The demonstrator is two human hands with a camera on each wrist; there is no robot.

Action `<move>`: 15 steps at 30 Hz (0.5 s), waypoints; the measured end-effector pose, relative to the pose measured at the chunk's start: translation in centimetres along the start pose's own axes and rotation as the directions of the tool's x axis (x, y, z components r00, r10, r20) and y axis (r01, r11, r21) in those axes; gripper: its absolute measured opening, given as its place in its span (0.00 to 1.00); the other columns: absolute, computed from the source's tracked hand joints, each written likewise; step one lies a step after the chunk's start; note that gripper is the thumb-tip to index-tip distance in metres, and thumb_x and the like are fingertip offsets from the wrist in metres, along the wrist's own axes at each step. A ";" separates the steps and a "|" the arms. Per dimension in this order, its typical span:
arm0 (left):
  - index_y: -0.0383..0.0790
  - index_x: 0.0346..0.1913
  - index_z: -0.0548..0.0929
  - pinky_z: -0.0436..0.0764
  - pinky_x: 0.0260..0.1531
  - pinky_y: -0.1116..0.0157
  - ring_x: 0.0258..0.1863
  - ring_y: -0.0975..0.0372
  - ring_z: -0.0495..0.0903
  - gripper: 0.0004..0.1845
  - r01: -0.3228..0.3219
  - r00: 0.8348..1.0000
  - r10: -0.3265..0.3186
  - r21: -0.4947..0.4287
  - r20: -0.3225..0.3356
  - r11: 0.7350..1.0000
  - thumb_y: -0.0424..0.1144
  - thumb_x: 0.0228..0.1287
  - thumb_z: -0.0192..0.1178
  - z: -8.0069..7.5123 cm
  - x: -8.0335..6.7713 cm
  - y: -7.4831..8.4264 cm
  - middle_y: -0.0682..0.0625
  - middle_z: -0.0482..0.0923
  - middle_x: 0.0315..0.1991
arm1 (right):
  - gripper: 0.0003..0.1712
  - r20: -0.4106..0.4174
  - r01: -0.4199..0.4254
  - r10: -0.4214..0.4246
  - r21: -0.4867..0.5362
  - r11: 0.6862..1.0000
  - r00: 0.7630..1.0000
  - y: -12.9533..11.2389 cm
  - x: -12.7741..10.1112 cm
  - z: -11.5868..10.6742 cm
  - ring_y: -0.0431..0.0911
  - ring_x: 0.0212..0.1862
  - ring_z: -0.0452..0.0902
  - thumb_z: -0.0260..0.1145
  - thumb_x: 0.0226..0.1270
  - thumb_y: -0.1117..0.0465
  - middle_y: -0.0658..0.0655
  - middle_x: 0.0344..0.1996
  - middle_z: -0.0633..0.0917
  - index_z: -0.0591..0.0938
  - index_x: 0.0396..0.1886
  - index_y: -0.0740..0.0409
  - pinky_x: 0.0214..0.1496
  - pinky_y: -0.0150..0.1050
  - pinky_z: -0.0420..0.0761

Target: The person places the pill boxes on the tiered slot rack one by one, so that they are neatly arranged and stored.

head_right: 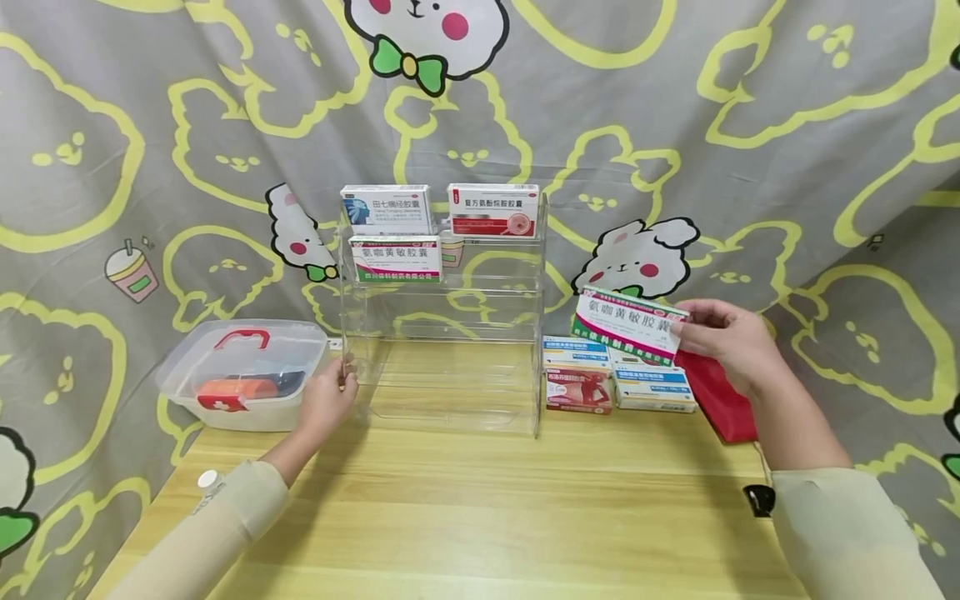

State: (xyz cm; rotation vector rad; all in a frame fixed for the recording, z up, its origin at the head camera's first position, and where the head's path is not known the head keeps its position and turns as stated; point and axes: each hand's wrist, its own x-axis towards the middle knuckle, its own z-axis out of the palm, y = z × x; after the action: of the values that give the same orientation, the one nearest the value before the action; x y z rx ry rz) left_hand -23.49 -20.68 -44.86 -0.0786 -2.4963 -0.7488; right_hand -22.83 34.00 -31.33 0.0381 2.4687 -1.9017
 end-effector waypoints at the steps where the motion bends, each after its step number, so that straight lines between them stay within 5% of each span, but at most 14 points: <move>1: 0.31 0.42 0.80 0.80 0.25 0.51 0.24 0.46 0.81 0.11 -0.002 1.000 0.002 0.000 -0.003 1.000 0.28 0.55 0.54 0.0 0.0 0.0 0.38 0.83 0.30 | 0.17 -0.006 0.015 -0.015 0.033 0.999 1.000 -0.5 0.1 0.1 0.37 0.35 0.81 0.69 0.57 0.57 0.42 0.37 0.81 0.81 0.48 0.46 0.36 0.30 0.83; 8: 0.31 0.43 0.79 0.80 0.25 0.51 0.24 0.45 0.81 0.12 0.005 1.000 -0.005 0.011 0.007 1.000 0.29 0.56 0.54 0.0 0.0 -0.1 0.37 0.83 0.31 | 0.20 -0.046 0.140 -0.133 0.220 0.965 0.990 -4.0 0.9 1.7 0.38 0.36 0.80 0.70 0.56 0.63 0.49 0.41 0.79 0.81 0.51 0.54 0.36 0.28 0.82; 15: 0.31 0.43 0.79 0.81 0.27 0.51 0.25 0.45 0.81 0.12 0.012 0.999 -0.013 0.014 0.034 1.000 0.29 0.56 0.54 -0.2 0.1 0.0 0.37 0.83 0.32 | 0.24 -0.061 0.194 -0.186 0.214 0.957 0.981 -7.2 2.1 4.1 0.39 0.36 0.80 0.71 0.54 0.61 0.51 0.42 0.78 0.81 0.53 0.55 0.36 0.27 0.81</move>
State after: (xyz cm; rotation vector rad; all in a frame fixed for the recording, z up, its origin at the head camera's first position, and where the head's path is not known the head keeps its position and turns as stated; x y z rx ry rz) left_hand -23.47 -20.75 -44.67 -0.0712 -2.5359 -0.7412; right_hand -25.18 28.18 -25.52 -0.1651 2.3501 -2.2655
